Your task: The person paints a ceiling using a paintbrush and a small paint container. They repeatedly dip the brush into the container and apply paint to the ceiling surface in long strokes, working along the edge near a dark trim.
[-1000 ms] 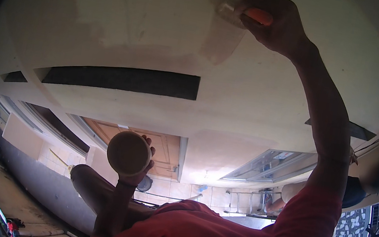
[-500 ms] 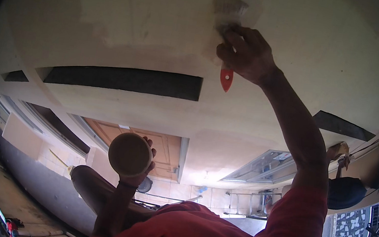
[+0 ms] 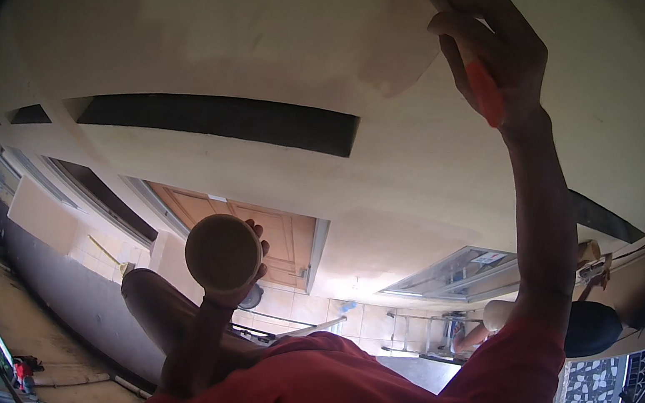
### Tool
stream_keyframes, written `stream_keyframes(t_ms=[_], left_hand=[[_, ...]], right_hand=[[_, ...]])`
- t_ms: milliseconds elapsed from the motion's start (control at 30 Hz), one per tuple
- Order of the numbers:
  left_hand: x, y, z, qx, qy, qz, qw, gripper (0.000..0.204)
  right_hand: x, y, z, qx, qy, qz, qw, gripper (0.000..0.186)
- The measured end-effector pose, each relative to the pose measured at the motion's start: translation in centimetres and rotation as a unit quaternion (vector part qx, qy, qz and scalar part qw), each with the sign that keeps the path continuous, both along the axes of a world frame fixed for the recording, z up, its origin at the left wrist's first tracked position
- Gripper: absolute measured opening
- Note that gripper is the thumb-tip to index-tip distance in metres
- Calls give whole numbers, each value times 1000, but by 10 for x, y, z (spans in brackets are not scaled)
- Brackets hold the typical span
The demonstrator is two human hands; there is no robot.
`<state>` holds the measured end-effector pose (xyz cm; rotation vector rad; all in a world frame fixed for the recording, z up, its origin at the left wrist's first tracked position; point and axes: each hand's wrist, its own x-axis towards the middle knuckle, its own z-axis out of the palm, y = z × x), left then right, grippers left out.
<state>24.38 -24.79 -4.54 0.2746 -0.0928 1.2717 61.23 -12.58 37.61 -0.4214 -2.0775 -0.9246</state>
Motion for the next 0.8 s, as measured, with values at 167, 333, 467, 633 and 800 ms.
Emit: stream_keyframes(t_ms=[167,333,467,633,800], left_hand=[[0,-2,1,-19,3,-2,1000,93],[-1,1,-7,-33,-8,12,999,98],[-3,-4,-2,-52,-6,19,998,98],[-3,3,-14,-38,-21,8,999,99],[0,3,-12,-32,-19,-4,999,97]], right_hand=[[-15,17,-89,107,-141,-141,974,21],[-18,29,-178,49,-106,-80,990,24],[-22,12,-203,-43,-122,-68,989,25],[-43,-8,-205,-178,58,76,979,27],[-81,20,-213,-296,329,206,873,18]])
